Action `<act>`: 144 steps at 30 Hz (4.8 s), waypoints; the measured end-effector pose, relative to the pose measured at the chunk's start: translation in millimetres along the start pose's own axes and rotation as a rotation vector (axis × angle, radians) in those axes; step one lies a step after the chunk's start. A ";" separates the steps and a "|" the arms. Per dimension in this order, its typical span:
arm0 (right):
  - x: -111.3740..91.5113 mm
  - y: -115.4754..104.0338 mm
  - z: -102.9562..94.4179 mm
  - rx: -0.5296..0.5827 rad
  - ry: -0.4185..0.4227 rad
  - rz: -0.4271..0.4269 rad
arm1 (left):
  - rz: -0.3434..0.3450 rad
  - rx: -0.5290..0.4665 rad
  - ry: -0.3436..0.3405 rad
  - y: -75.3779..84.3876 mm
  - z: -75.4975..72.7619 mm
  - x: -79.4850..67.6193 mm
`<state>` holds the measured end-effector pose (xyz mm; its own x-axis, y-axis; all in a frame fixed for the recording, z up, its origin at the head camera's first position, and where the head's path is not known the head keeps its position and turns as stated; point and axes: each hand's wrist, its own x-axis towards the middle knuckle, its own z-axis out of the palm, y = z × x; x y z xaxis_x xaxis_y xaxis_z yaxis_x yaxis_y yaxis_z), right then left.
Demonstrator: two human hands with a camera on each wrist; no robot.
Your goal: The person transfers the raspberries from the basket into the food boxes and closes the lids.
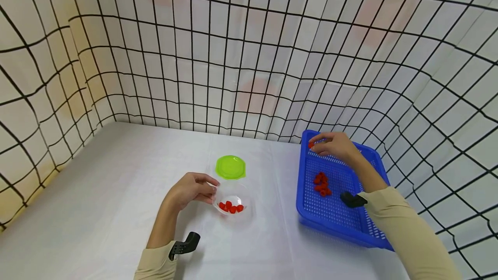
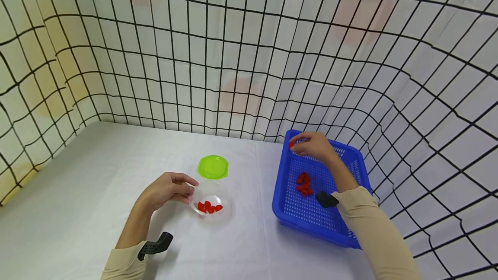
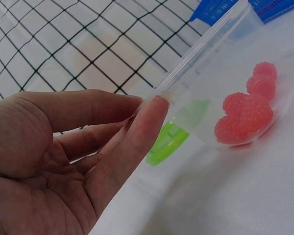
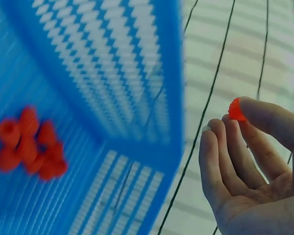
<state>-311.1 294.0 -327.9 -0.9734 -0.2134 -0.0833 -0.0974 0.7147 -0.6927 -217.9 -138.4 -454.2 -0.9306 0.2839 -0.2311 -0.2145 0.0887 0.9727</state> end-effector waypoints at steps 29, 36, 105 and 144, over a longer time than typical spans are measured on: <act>-11.5 -103.2 147.6 -0.026 -0.425 -0.158 | -0.017 0.021 0.011 2.0 0.1 0.7; -16.8 -104.1 165.9 -0.054 -0.534 -0.150 | -0.007 0.027 0.017 1.1 0.5 1.3; -23.4 -67.0 46.0 0.075 -0.197 -0.219 | 0.006 0.000 0.001 5.8 1.2 -3.7; 4.3 122.3 3.7 0.109 -0.114 0.155 | 0.012 -0.001 -0.010 5.6 1.9 -2.9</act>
<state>-326.5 378.0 -415.7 -0.9447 -0.1851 -0.2708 0.0804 0.6697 -0.7382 -215.8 -136.9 -448.1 -0.9302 0.2942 -0.2195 -0.2036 0.0842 0.9754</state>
